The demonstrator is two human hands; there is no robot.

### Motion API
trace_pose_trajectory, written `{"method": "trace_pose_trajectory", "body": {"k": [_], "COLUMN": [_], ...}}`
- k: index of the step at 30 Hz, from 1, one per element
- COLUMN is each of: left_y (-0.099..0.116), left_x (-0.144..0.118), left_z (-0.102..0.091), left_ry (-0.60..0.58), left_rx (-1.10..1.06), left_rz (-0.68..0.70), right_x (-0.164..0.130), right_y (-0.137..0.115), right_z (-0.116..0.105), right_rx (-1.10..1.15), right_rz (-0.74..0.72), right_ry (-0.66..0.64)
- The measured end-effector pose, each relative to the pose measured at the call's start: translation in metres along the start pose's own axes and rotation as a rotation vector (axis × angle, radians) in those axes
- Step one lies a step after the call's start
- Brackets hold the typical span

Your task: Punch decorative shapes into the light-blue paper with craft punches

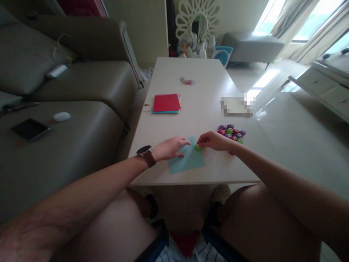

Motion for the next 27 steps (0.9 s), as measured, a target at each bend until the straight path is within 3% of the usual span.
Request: {"method": "trace_pose_trajectory", "body": {"k": [16,27], "left_y": [0.005,-0.001], "left_x": [0.004,0.004], "left_z": [0.016,0.018], "left_ry": [-0.09,-0.047], "left_rx": [0.273,0.205], "left_rz": [0.046,0.058], "right_x": [0.025,0.02], "right_y": [0.011,0.004], "right_z": [-0.004,-0.003], "right_rx": [-0.158,-0.096], "right_rz": [0.127,0.173], "right_ry": [0.038,0.053]}}
Point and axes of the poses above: each hand's wrist, its own x-axis towards the middle knuckle, its own z-axis out of the palm, y = z × x, the point moved 10 cm from there along x, towards the middle knuckle, and after that the axes turned 9 degrees about -y, right-handed, at the moved point
